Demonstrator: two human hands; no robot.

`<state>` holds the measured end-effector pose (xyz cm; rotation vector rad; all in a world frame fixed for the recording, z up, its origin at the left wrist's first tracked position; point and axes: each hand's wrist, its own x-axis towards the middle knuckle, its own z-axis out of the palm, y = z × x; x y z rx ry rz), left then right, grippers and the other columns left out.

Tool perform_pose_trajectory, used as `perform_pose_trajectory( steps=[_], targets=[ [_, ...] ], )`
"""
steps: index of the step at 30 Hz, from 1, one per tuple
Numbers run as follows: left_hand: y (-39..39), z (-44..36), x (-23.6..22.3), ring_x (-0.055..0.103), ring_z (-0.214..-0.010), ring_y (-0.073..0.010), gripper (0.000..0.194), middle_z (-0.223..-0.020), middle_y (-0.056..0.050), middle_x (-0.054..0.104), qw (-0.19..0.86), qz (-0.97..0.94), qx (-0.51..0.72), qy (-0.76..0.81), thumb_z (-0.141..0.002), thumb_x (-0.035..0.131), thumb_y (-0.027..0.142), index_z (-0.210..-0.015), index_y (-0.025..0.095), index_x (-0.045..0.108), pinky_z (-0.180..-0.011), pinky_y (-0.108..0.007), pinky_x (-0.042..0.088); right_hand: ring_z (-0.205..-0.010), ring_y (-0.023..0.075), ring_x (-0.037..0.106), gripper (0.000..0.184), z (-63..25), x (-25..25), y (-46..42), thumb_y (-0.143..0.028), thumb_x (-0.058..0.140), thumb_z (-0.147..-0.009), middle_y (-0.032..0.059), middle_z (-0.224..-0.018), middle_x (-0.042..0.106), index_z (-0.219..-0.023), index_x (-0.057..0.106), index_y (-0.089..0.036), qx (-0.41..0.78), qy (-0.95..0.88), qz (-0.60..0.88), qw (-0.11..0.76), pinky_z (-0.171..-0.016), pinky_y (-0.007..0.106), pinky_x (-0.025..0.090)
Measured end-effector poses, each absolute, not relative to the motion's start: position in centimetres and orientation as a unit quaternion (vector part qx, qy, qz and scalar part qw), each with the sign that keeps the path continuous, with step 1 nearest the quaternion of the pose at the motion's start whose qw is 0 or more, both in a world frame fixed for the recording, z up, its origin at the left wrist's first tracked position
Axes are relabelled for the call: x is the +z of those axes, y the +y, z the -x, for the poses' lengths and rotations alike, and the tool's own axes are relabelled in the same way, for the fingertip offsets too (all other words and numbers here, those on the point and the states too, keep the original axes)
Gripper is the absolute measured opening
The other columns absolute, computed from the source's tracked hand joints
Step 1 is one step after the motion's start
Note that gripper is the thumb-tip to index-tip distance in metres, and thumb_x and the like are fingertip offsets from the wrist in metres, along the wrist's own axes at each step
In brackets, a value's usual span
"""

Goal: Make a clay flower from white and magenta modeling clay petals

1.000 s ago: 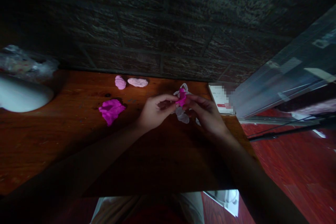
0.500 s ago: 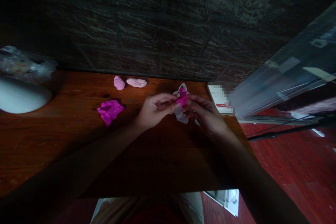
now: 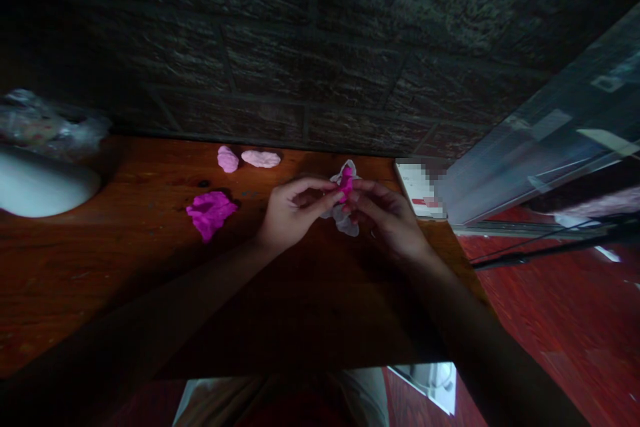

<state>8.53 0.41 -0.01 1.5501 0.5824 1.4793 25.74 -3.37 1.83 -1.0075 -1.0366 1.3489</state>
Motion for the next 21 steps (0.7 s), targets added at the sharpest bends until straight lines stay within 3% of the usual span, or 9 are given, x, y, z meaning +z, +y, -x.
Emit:
perform_pose_trajectory(
  steps=[13,21],
  targets=[
    [0.7,-8.07,0.45,0.068,-0.066,-0.0126,0.02,-0.084,-0.004,0.076,0.536,-0.622,0.515,0.247,-0.087,0.073,0.037,-0.09,0.016,0.071,-0.056,-0.023,0.055,-0.073,0.0123,0.067,0.029,-26.48,1.88,-3.3,-0.036,0.084,-0.074,-0.0001,-0.087,0.073,-0.099,0.074,-0.026,0.594,-0.46,0.411,0.516,-0.063,0.025,0.053],
    [0.86,-8.31,-0.21,0.069,-0.071,-0.0135,0.023,-0.087,-0.004,0.077,0.551,-0.611,0.526,0.216,-0.076,0.084,0.03,-0.09,0.016,0.074,-0.062,-0.024,0.056,-0.076,0.0133,0.068,0.029,-26.59,2.06,-3.09,-0.037,0.086,-0.073,0.001,-0.089,0.075,-0.097,0.076,-0.027,0.614,-0.423,0.405,0.529,-0.067,0.026,0.057]
  ],
)
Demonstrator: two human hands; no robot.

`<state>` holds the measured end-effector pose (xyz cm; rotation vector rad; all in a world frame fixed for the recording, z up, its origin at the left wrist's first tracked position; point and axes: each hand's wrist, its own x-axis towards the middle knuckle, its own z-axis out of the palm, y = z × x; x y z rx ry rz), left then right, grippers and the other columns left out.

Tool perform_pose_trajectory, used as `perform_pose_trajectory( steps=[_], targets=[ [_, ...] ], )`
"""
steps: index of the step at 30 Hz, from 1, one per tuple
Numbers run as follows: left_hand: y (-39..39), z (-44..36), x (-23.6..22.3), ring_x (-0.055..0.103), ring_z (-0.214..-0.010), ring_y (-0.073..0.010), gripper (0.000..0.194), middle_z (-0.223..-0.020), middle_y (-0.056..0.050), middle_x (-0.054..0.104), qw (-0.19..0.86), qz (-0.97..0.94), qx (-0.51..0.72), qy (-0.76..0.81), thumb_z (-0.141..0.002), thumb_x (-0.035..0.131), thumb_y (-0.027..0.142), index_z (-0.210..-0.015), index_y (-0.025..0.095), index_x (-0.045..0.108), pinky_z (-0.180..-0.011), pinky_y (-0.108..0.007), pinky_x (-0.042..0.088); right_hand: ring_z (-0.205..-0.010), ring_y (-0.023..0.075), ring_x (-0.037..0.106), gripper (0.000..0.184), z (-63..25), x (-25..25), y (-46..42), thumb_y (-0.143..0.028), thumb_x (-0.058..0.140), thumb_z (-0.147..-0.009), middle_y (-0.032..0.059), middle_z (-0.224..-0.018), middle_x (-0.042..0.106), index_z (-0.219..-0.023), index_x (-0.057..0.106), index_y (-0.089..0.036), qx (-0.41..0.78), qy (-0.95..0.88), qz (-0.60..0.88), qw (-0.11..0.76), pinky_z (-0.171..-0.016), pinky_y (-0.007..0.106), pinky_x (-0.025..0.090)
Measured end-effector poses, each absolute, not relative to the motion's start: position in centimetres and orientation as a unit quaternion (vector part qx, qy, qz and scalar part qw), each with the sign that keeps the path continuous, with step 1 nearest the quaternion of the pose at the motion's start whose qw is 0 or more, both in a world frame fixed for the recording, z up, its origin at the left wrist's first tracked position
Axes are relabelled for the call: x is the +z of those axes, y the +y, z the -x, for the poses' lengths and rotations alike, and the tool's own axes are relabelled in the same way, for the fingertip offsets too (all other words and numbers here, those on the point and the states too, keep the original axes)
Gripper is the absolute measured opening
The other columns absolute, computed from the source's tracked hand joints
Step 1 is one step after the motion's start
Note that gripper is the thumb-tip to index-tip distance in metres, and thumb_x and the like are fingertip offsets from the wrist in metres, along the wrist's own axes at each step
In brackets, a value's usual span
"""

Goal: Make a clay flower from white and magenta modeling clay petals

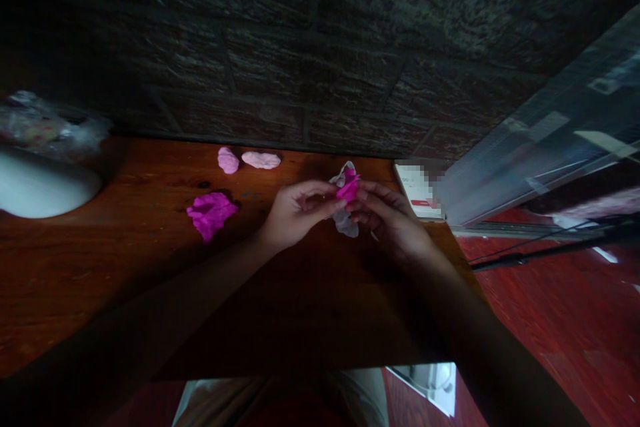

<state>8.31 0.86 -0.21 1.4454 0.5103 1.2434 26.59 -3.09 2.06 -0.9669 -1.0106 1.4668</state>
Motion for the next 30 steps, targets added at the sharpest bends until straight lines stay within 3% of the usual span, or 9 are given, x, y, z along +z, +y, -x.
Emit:
perform_pose_trajectory(
  steps=[11,14,18,21,23,26,28,30],
  targets=[
    [1.2,-7.7,0.5,0.065,-0.066,-0.0113,0.016,-0.084,-0.003,0.073,0.591,-0.637,0.451,0.203,-0.082,0.078,0.029,-0.09,0.016,0.072,-0.057,-0.022,0.055,-0.067,0.0107,0.064,0.024,-26.7,2.1,-3.2,-0.039,0.086,-0.073,-0.0004,-0.079,0.071,-0.09,0.076,-0.025,0.641,-0.415,0.398,0.509,-0.06,0.023,0.053],
    [1.4,-7.8,0.3,0.067,-0.074,-0.0125,0.023,-0.087,-0.003,0.072,0.574,-0.63,0.485,0.198,-0.079,0.081,0.026,-0.098,0.017,0.071,-0.065,-0.022,0.057,-0.065,0.0096,0.062,0.025,-26.6,2.1,-3.1,-0.039,0.085,-0.073,-0.0008,-0.08,0.071,-0.092,0.076,-0.025,0.612,-0.423,0.414,0.524,-0.056,0.021,0.049],
    [1.2,-7.9,0.3,0.069,-0.091,-0.0164,0.057,-0.115,-0.008,0.069,0.51,-0.64,0.534,0.214,-0.072,0.086,0.021,-0.125,0.023,0.064,-0.077,-0.026,0.06,-0.062,0.0079,0.059,0.028,-26.2,2.2,-3.3,-0.04,0.085,-0.073,-0.0015,-0.078,0.07,-0.094,0.077,-0.023,0.542,-0.466,0.448,0.536,-0.054,0.02,0.046],
    [1.0,-7.8,0.4,0.068,-0.105,-0.021,0.053,-0.139,-0.012,0.056,0.46,-0.67,0.531,0.24,-0.074,0.085,0.021,-0.124,0.023,0.067,-0.08,-0.027,0.061,-0.059,0.0078,0.057,0.031,-25.8,2.4,-3.5,-0.041,0.086,-0.071,-0.002,-0.075,0.07,-0.094,0.076,-0.022,0.508,-0.486,0.47,0.533,-0.054,0.022,0.047],
    [0.9,-7.8,0.3,0.068,-0.106,-0.0214,0.043,-0.137,-0.013,0.056,0.442,-0.681,0.531,0.243,-0.076,0.084,0.02,-0.117,0.02,0.071,-0.081,-0.027,0.061,-0.06,0.0087,0.058,0.033,-25.6,2.5,-3.6,-0.042,0.085,-0.071,-0.0012,-0.076,0.07,-0.095,0.075,-0.021,0.488,-0.495,0.481,0.533,-0.054,0.023,0.048],
    [1.0,-7.9,-0.1,0.071,-0.093,-0.0179,0.036,-0.114,-0.011,0.067,0.463,-0.674,0.525,0.236,-0.08,0.08,0.022,-0.115,0.017,0.072,-0.079,-0.027,0.061,-0.064,0.0108,0.06,0.032,-25.6,2.5,-3.6,-0.044,0.083,-0.074,0.0003,-0.079,0.07,-0.096,0.075,-0.022,0.462,-0.514,0.485,0.537,-0.056,0.025,0.049],
    [1.0,-8.0,-0.3,0.072,-0.089,-0.0174,0.037,-0.104,-0.009,0.072,0.483,-0.672,0.511,0.233,-0.083,0.078,0.022,-0.118,0.017,0.07,-0.078,-0.026,0.061,-0.068,0.0121,0.061,0.032,-25.7,2.4,-3.6,-0.043,0.083,-0.074,0.0015,-0.084,0.072,-0.098,0.075,-0.022,0.456,-0.522,0.484,0.534,-0.058,0.026,0.05],
    [0.9,-8.0,-0.4,0.072,-0.092,-0.0185,0.045,-0.105,-0.009,0.074,0.484,-0.673,0.508,0.235,-0.084,0.076,0.021,-0.128,0.018,0.064,-0.079,-0.026,0.061,-0.072,0.0128,0.063,0.032,-25.8,2.3,-3.6,-0.042,0.083,-0.074,0.0028,-0.09,0.073,-0.1,0.075,-0.023,0.453,-0.526,0.486,0.531,-0.06,0.026,0.051]
  ],
)
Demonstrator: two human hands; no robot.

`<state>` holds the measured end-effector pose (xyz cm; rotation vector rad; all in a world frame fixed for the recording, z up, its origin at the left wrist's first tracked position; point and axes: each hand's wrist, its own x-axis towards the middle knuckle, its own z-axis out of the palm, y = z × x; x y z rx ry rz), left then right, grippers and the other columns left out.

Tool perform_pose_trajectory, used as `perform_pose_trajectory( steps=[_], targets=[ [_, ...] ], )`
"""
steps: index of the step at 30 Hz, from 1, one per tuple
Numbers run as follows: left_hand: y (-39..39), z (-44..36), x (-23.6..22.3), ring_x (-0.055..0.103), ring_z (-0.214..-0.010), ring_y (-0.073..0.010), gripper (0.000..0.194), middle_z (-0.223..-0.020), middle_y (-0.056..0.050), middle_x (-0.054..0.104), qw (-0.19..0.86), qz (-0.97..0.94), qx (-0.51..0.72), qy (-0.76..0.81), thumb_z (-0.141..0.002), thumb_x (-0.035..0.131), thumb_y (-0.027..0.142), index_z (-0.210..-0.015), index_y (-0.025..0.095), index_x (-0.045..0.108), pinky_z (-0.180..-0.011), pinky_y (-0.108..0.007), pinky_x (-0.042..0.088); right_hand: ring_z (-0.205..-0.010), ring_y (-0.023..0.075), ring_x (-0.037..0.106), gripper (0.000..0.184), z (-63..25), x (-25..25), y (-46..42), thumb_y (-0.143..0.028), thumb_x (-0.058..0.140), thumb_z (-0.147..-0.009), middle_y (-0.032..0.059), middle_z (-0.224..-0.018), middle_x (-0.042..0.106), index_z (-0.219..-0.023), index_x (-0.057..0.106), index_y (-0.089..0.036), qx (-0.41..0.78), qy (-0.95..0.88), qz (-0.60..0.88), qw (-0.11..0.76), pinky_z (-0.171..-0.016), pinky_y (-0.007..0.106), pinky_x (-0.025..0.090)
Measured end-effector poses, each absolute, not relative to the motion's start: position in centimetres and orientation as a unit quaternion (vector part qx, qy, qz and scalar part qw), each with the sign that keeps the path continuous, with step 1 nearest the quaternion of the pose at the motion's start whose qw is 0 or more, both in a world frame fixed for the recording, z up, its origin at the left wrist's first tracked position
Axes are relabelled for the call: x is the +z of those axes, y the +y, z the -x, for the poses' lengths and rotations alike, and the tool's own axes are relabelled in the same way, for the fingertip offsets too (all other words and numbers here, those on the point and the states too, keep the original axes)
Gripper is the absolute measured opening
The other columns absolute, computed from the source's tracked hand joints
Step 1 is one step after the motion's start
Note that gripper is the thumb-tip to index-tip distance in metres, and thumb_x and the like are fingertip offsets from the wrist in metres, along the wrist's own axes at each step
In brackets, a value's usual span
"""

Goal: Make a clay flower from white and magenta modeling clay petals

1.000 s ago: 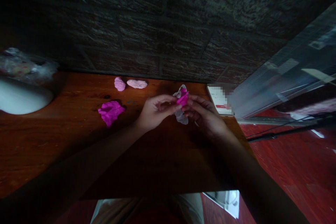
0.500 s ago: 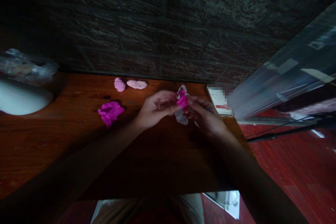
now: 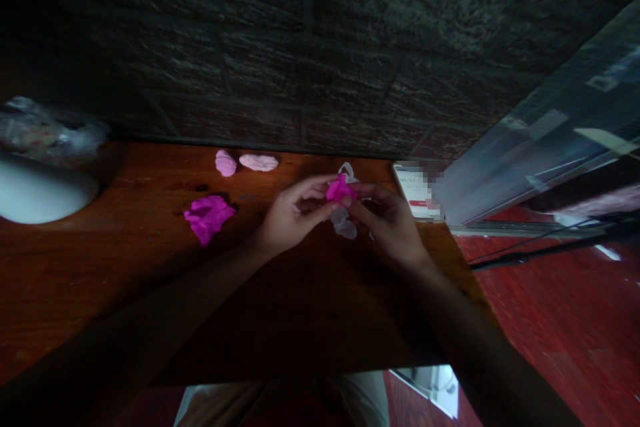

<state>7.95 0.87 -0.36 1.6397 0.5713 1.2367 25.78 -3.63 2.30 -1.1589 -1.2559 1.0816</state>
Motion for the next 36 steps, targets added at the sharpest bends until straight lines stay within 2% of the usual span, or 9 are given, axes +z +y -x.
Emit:
perform_pose_trajectory(
  steps=[2,4,8,13,17,23,28,32,36],
  targets=[
    [0.69,-7.87,-0.27,0.072,-0.098,-0.0199,0.058,-0.111,-0.01,0.074,0.462,-0.684,0.513,0.237,-0.085,0.075,0.02,-0.139,0.02,0.056,-0.083,-0.028,0.061,-0.075,0.0137,0.064,0.032,-25.81,2.25,-3.69,-0.041,0.083,-0.074,0.0039,-0.095,0.074,-0.1,0.075,-0.023,0.449,-0.529,0.487,0.53,-0.062,0.027,0.052],
    [0.51,-7.75,-0.16,0.072,-0.102,-0.0207,0.061,-0.114,-0.011,0.074,0.432,-0.704,0.508,0.243,-0.086,0.074,0.02,-0.143,0.021,0.053,-0.085,-0.029,0.061,-0.076,0.0144,0.065,0.031,-25.8,2.28,-3.75,-0.041,0.083,-0.075,0.0044,-0.095,0.074,-0.099,0.075,-0.023,0.449,-0.528,0.49,0.529,-0.063,0.028,0.053],
    [0.33,-7.65,-0.09,0.073,-0.098,-0.0199,0.036,-0.119,-0.011,0.074,0.386,-0.74,0.483,0.264,-0.089,0.071,0.024,-0.124,0.019,0.067,-0.082,-0.028,0.062,-0.073,0.0143,0.065,0.031,-25.76,2.4,-3.79,-0.039,0.085,-0.072,0.0039,-0.093,0.075,-0.097,0.076,-0.023,0.444,-0.527,0.498,0.527,-0.063,0.028,0.053],
    [0.62,-7.84,-0.23,0.074,-0.095,-0.0199,0.025,-0.11,-0.01,0.077,0.464,-0.687,0.496,0.257,-0.088,0.071,0.026,-0.111,0.016,0.07,-0.073,-0.025,0.063,-0.084,0.0151,0.068,0.03,-25.98,2.46,-3.65,-0.031,0.086,-0.071,0.0026,-0.099,0.076,-0.098,0.076,-0.025,0.473,-0.527,0.456,0.539,-0.072,0.029,0.056],
    [1.01,-7.91,-0.44,0.075,-0.085,-0.0188,0.029,-0.103,-0.009,0.078,0.523,-0.638,0.496,0.271,-0.085,0.076,0.03,-0.11,0.017,0.07,-0.062,-0.024,0.062,-0.08,0.0156,0.068,0.033,-26.22,2.5,-3.57,-0.032,0.087,-0.07,0.0032,-0.097,0.076,-0.1,0.074,-0.024,0.498,-0.511,0.457,0.531,-0.066,0.029,0.056],
    [1.08,-7.9,-0.53,0.075,-0.08,-0.0179,0.03,-0.099,-0.007,0.08,0.551,-0.621,0.49,0.267,-0.082,0.079,0.03,-0.108,0.017,0.071,-0.063,-0.026,0.062,-0.068,0.0106,0.064,0.03,-26.12,2.7,-3.66,-0.031,0.084,-0.073,0.0012,-0.091,0.076,-0.1,0.073,-0.023,0.529,-0.48,0.455,0.532,-0.06,0.025,0.052],
    [1.03,-7.91,-0.33,0.075,-0.081,-0.0183,0.033,-0.104,-0.008,0.079,0.564,-0.611,0.482,0.275,-0.081,0.079,0.031,-0.11,0.016,0.071,-0.06,-0.024,0.061,-0.058,0.0076,0.057,0.031,-25.93,2.86,-3.67,-0.03,0.085,-0.071,-0.0015,-0.076,0.072,-0.097,0.074,-0.02,0.552,-0.453,0.454,0.532,-0.05,0.021,0.044],
    [1.08,-7.9,-0.33,0.075,-0.085,-0.0195,0.032,-0.107,-0.009,0.078,0.56,-0.617,0.484,0.268,-0.083,0.077,0.03,-0.112,0.017,0.071,-0.06,-0.024,0.061,-0.056,0.0073,0.054,0.027,-25.9,2.87,-3.57,-0.032,0.085,-0.071,-0.0028,-0.069,0.068,-0.094,0.076,-0.02,0.556,-0.436,0.461,0.537,-0.048,0.02,0.041],
    [1.12,-7.95,-0.41,0.074,-0.079,-0.0177,0.03,-0.103,-0.008,0.079,0.567,-0.613,0.483,0.263,-0.082,0.078,0.027,-0.109,0.016,0.072,-0.06,-0.024,0.06,-0.057,0.0079,0.053,0.023,-26.05,2.87,-3.51,-0.039,0.081,-0.077,-0.0024,-0.066,0.064,-0.089,0.077,-0.02,0.524,-0.458,0.481,0.533,-0.049,0.022,0.04]
  ],
)
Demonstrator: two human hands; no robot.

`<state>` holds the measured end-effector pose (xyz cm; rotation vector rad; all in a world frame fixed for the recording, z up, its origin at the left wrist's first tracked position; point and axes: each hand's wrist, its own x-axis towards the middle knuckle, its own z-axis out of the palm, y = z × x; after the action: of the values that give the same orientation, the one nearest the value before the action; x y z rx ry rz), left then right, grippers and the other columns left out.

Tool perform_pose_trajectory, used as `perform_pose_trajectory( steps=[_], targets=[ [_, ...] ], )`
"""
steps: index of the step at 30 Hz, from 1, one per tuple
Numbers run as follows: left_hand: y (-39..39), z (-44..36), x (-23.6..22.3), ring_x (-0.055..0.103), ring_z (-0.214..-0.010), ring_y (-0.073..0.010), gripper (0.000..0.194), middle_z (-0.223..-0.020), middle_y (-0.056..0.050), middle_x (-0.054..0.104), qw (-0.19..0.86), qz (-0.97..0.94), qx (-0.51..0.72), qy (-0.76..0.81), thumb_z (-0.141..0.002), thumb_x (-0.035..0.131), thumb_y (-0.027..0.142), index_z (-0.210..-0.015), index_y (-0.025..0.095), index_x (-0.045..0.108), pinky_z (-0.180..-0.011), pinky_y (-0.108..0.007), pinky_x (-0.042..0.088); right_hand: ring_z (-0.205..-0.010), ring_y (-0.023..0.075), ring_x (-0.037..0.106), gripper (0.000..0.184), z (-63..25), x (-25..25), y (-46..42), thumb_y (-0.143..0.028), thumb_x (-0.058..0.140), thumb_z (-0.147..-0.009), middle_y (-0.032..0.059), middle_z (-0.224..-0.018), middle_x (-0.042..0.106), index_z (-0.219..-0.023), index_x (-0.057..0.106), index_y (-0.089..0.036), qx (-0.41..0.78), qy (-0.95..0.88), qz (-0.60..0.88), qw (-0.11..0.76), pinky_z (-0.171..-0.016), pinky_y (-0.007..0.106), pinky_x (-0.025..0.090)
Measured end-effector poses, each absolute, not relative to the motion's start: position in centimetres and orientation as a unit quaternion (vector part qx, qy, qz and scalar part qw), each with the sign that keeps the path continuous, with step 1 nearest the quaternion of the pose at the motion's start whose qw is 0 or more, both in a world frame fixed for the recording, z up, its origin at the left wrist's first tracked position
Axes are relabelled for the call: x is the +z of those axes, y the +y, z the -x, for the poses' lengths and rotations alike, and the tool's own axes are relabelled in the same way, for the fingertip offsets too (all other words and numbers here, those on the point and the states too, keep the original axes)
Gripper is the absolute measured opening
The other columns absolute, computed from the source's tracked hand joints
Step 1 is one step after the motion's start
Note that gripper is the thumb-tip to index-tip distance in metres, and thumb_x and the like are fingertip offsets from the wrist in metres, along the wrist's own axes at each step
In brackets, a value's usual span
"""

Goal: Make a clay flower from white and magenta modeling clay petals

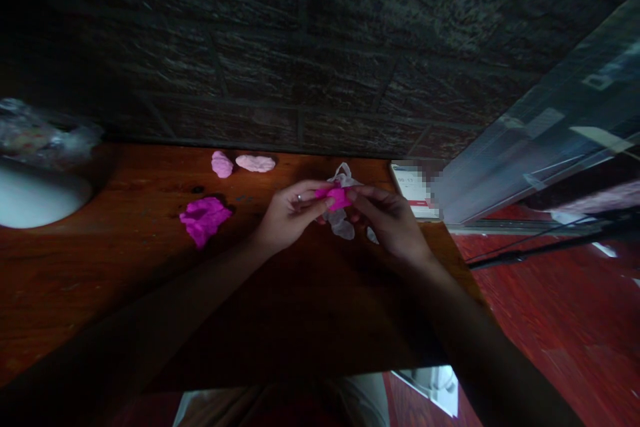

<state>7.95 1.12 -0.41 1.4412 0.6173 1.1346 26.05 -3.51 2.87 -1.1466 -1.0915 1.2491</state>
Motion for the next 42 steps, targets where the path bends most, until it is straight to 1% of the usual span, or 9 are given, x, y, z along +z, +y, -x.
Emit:
perform_pose_trajectory(
  steps=[7,11,13,19,23,26,33,39,42],
  targets=[
    [1.2,-7.92,-0.58,0.073,-0.079,-0.017,0.029,-0.103,-0.008,0.078,0.565,-0.62,0.48,0.255,-0.084,0.075,0.026,-0.111,0.016,0.069,-0.059,-0.023,0.059,-0.057,0.0073,0.055,0.022,-26.35,2.65,-3.49,-0.039,0.075,-0.082,-0.0013,-0.072,0.067,-0.093,0.075,-0.02,0.516,-0.491,0.469,0.522,-0.051,0.022,0.042],
    [1.26,-7.96,-0.65,0.074,-0.086,-0.018,0.026,-0.107,-0.007,0.077,0.543,-0.632,0.497,0.243,-0.084,0.074,0.021,-0.109,0.017,0.066,-0.059,-0.022,0.059,-0.066,0.01,0.061,0.029,-26.51,2.62,-3.52,-0.031,0.076,-0.079,0.0016,-0.088,0.073,-0.107,0.073,-0.022,0.48,-0.523,0.464,0.531,-0.058,0.025,0.05],
    [1.28,-8.01,-0.67,0.074,-0.087,-0.0177,0.024,-0.104,-0.007,0.078,0.535,-0.635,0.506,0.231,-0.084,0.074,0.019,-0.106,0.017,0.065,-0.06,-0.021,0.058,-0.07,0.011,0.063,0.027,-26.57,2.59,-3.55,-0.028,0.075,-0.08,0.0026,-0.093,0.074,-0.106,0.073,-0.022,0.454,-0.544,0.459,0.536,-0.063,0.026,0.053],
    [1.19,-8.14,-0.63,0.072,-0.079,-0.0144,0.022,-0.096,-0.005,0.076,0.538,-0.634,0.508,0.224,-0.082,0.075,0.017,-0.101,0.017,0.063,-0.058,-0.02,0.054,-0.063,0.0102,0.059,0.015,-26.59,2.39,-3.61,-0.028,0.069,-0.084,0.0,-0.076,0.068,-0.096,0.075,-0.02,0.415,-0.575,0.474,0.522,-0.06,0.026,0.051],
    [0.98,-8.2,-0.44,0.07,-0.075,-0.0128,0.025,-0.091,-0.004,0.075,0.54,-0.631,0.51,0.223,-0.081,0.077,0.017,-0.101,0.017,0.062,-0.058,-0.019,0.053,-0.062,0.0106,0.059,0.017,-26.51,2.35,-3.57,-0.031,0.069,-0.083,0.0009,-0.076,0.069,-0.094,0.074,-0.019,0.417,-0.562,0.48,0.529,-0.057,0.025,0.05],
    [0.87,-8.22,-0.3,0.07,-0.079,-0.014,0.02,-0.095,-0.006,0.075,0.532,-0.643,0.506,0.22,-0.083,0.075,0.018,-0.1,0.016,0.063,-0.058,-0.02,0.053,-0.062,0.011,0.06,0.017,-26.47,2.42,-3.6,-0.031,0.067,-0.085,0.0013,-0.076,0.068,-0.093,0.074,-0.018,0.414,-0.565,0.481,0.528,-0.058,0.026,0.051],
    [0.85,-8.26,-0.34,0.069,-0.076,-0.0123,0.013,-0.094,-0.006,0.074,0.516,-0.654,0.511,0.21,-0.086,0.072,0.017,-0.097,0.016,0.065,-0.056,-0.018,0.052,-0.066,0.0103,0.062,0.018,-26.4,2.5,-3.78,-0.03,0.066,-0.087,0.0028,-0.087,0.072,-0.099,0.074,-0.019,0.404,-0.585,0.471,0.523,-0.06,0.025,0.051],
    [0.74,-8.23,-0.37,0.066,-0.066,-0.0107,0.018,-0.086,-0.003,0.074,0.532,-0.639,0.503,0.237,-0.085,0.073,0.02,-0.1,0.017,0.063,-0.053,-0.018,0.053,-0.059,0.0094,0.059,0.023,-26.6,2.79,-3.62,-0.04,0.068,-0.087,0.0009,-0.073,0.069,-0.091,0.075,-0.018,0.451,-0.548,0.49,0.506,-0.054,0.023,0.047],
    [0.73,-8.16,-0.36,0.068,-0.069,-0.0123,0.025,-0.092,-0.004,0.076,0.529,-0.641,0.497,0.249,-0.085,0.074,0.022,-0.108,0.017,0.064,-0.053,-0.019,0.054,-0.06,0.0103,0.059,0.026,-26.55,2.94,-3.66,-0.043,0.068,-0.087,0.0009,-0.07,0.068,-0.09,0.076,-0.019,0.451,-0.545,0.5,0.5,-0.055,0.024,0.048]
  ],
)
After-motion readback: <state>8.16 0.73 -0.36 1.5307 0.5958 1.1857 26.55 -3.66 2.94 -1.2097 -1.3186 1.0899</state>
